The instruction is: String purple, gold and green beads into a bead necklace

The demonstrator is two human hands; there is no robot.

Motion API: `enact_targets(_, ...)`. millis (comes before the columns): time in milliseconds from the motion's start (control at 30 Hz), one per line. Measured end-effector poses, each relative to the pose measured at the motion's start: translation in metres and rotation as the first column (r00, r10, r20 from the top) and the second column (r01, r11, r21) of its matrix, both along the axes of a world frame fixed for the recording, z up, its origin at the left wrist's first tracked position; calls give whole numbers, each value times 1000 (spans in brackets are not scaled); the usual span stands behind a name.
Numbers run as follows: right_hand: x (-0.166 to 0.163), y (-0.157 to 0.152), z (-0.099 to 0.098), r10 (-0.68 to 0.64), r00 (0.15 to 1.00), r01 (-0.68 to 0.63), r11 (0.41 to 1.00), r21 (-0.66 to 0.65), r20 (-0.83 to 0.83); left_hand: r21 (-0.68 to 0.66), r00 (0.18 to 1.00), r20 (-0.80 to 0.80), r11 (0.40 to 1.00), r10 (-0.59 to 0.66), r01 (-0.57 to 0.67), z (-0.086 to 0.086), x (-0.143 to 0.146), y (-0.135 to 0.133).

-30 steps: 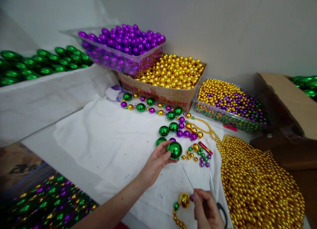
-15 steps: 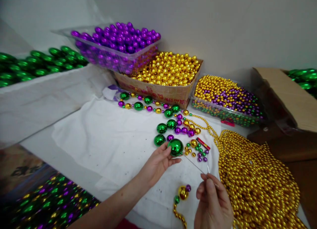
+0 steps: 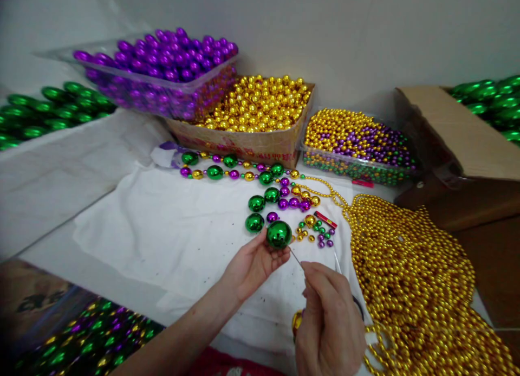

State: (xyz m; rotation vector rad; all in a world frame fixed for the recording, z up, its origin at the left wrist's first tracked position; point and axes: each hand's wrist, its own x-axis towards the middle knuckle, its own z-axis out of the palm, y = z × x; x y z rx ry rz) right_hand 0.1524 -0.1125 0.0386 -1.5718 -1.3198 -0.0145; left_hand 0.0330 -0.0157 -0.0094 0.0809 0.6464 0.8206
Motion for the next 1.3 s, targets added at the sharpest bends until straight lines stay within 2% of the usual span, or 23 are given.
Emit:
enact_targets(133, 3, 1, 14, 43, 985, -50, 998, 36, 166, -3, 999, -31, 1000, -24, 24, -1, 0, 2)
enact_targets(333, 1, 10, 28, 136, 971, -152, 986, 68, 196, 1, 998, -29, 998, -60, 60, -2, 2, -1)
enact_targets(900, 1, 14, 20, 200, 962, -215, 974, 66, 188, 50, 998, -26, 997, -62, 64, 3, 5, -3)
enact_targets(1067, -2, 19, 5, 219, 958, -235, 970, 68, 182, 56, 999, -23, 997, -46, 48, 8, 6, -3)
enact_targets(1167, -3, 15, -10, 256, 965, -260, 964, 64, 65, 130, 998, -34, 990, -49, 53, 17, 3, -9)
enact_targets(1233, -3, 9, -21, 252, 958, -247, 968, 51, -139, 242, 996, -79, 968, -52, 70, 24, 0, -15)
enact_targets(1300, -2, 0, -34, 183, 914, -209, 977, -33, -363, 354, 983, -175, 927, -61, 121, 28, -3, -20)
